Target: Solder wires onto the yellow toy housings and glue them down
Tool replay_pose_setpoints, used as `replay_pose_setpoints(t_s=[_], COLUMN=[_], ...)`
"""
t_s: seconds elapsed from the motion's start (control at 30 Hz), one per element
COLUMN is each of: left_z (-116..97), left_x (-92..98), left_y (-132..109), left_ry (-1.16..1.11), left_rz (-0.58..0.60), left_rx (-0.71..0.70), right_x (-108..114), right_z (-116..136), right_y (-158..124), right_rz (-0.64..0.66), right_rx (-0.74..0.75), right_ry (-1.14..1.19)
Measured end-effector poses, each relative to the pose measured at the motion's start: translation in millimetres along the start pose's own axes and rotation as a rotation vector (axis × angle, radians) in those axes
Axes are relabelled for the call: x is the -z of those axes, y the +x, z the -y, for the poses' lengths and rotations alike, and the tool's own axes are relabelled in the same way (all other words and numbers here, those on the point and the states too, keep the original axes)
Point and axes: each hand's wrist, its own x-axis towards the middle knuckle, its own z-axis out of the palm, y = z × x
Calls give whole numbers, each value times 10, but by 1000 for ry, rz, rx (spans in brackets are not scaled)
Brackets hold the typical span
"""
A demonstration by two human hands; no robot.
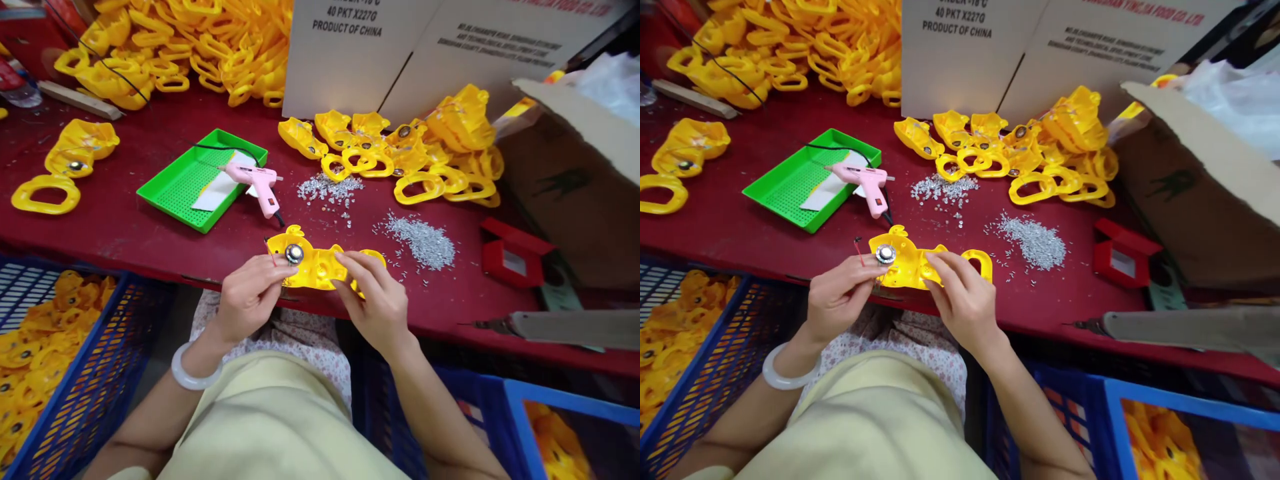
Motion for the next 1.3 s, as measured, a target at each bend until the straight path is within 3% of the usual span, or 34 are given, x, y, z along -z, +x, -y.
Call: replay_pose_setpoints(t_s=[0.17,0.37,0.47,0.67,0.83,1.07,1.17,1.3], left_z=[-40,-46,-43,-92,-95,-41,-43,-68], left_x=[-39,-71,-89,-20,-40,-209,-233,-196], left_y=[74,93,76,32,-9,-60,-71,-37], left_ry=[-112,-105,-93,139,92,-122,-117,26], left_rz=[148,181,120,-54,-99,-230,-228,-112], left_rx=[-72,-72,1,194,289,412,355,170], right_x=[15,3,0,12,-8,-73,-96,-123], right_z=[100,91,81,49,-16,-90,-111,-135], right_y=[184,149,105,-3,-95,-107,-79,-44], right_rz=[102,95,63,-21,-7,66,99,146], right_rx=[27,-59,-122,-247,-215,-205,-187,-186], right_ry=[220,293,290,257,98,-58,-119,-146])
